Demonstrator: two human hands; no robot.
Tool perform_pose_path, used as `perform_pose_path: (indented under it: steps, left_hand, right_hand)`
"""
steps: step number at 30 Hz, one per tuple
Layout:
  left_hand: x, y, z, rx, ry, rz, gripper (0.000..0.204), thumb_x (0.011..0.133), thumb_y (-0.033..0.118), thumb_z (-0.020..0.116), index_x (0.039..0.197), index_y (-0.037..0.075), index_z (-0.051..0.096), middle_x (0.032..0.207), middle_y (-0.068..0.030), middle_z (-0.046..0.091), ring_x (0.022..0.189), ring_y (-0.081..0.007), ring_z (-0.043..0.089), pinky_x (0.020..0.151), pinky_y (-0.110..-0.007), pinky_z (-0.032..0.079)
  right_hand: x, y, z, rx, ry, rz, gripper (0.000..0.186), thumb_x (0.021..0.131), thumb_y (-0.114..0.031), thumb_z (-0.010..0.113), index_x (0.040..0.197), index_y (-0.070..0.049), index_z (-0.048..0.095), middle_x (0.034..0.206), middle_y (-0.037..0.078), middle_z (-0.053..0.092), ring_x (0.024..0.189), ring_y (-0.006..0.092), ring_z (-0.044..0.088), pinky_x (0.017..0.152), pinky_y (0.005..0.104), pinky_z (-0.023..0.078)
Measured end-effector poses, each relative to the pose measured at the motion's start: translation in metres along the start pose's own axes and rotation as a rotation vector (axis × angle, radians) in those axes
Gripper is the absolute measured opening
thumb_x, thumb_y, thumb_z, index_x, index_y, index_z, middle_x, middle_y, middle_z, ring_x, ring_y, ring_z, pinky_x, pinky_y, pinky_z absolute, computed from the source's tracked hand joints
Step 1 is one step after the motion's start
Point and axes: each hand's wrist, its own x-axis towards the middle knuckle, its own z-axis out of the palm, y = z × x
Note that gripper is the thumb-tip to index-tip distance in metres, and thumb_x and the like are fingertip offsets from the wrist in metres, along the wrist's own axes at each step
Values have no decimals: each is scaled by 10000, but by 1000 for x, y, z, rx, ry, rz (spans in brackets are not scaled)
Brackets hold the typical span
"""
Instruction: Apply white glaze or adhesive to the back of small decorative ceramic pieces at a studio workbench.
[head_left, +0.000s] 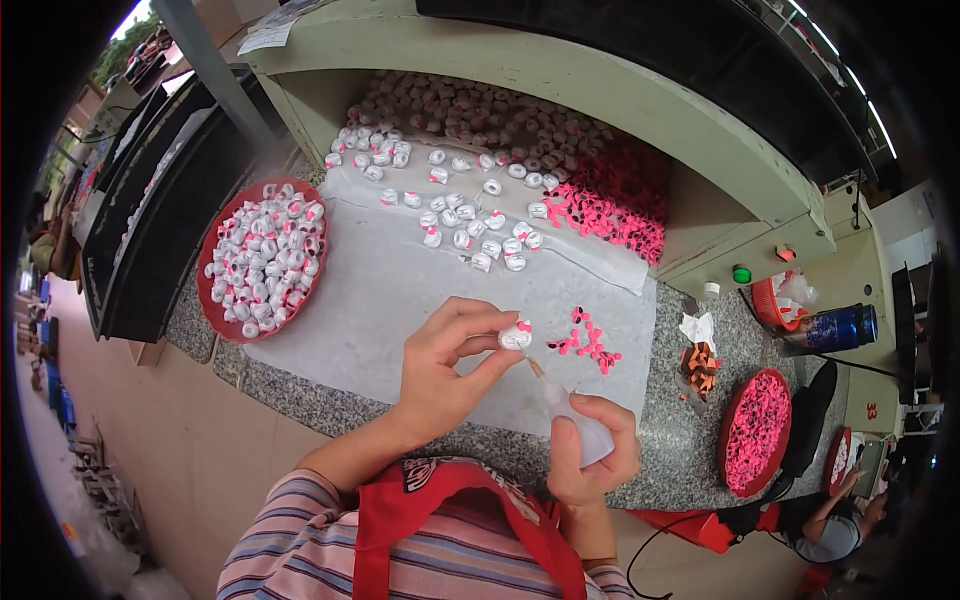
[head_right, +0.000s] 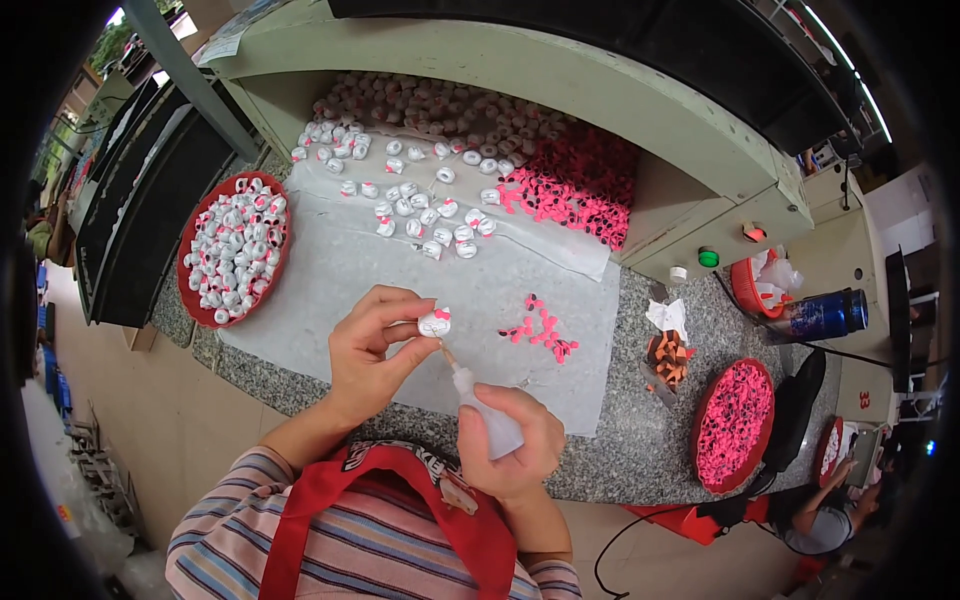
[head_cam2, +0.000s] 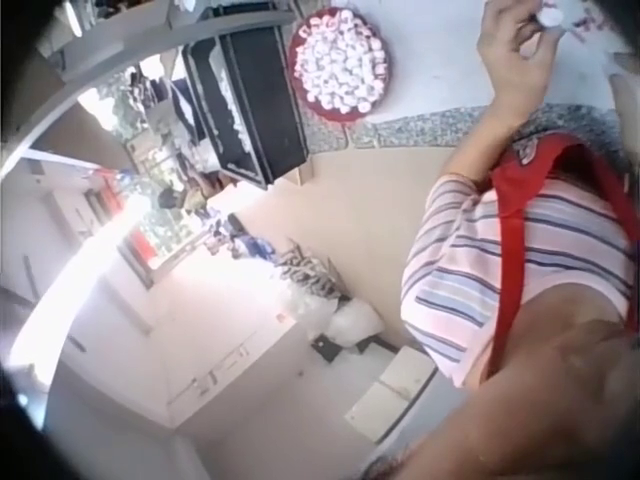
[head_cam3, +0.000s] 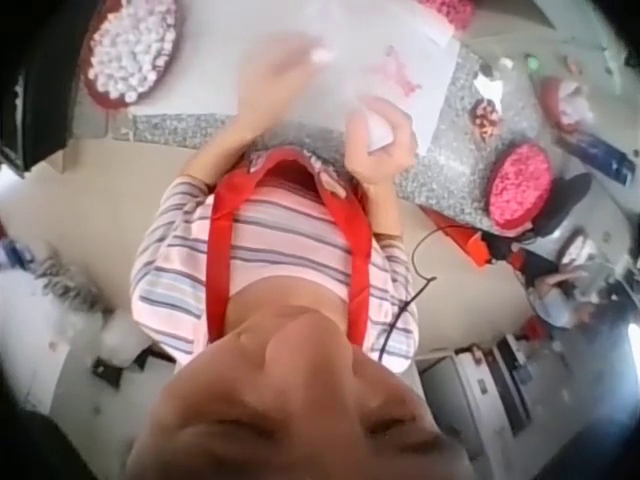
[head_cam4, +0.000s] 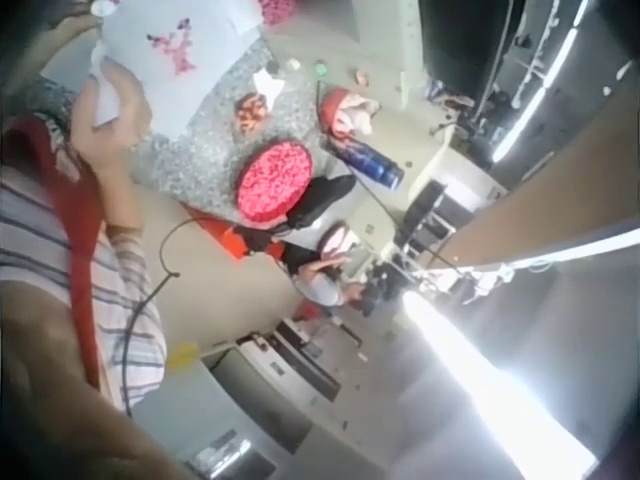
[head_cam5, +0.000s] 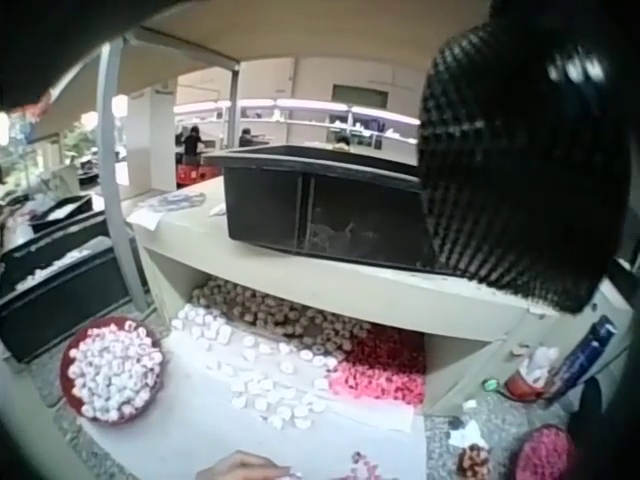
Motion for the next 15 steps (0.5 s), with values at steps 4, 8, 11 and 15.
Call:
perform_pose_path:
  steps: [4,8,11,15]
  left_hand:
    - [-1,1,0,9,5,17,316,707,-135,596,1010,-55,558,1019,-116,469,930,-185,550,796,-274,516]
    - [-2,2,-1,75,0,41,326,702,-131,603,1015,-47,562,1016,-117,473,928,-182,551,783,-267,522]
    - [-3,3,0,150,1,52,324,699,-120,615,1010,-43,567,1012,-121,483,913,-180,558,782,-265,522]
    - [-3,5,0,238,45,107,315,698,-108,624,1002,-43,571,1010,-124,493,892,-179,565,771,-261,521]
  right_hand:
    - [3,1,1,-22,-7,-52,226,656,-35,655,860,2,565,721,110,627,550,190,607,498,259,464]
    - [0,-3,1,-7,-31,45,179,688,-47,613,853,6,570,790,114,624,673,163,595,614,248,463]
    - [1,-2,4,36,-33,50,172,683,-39,618,843,4,573,783,111,627,668,158,598,609,247,466]
    - [7,-2,3,12,-87,-68,203,654,-10,644,840,12,566,726,110,629,567,202,615,505,264,476]
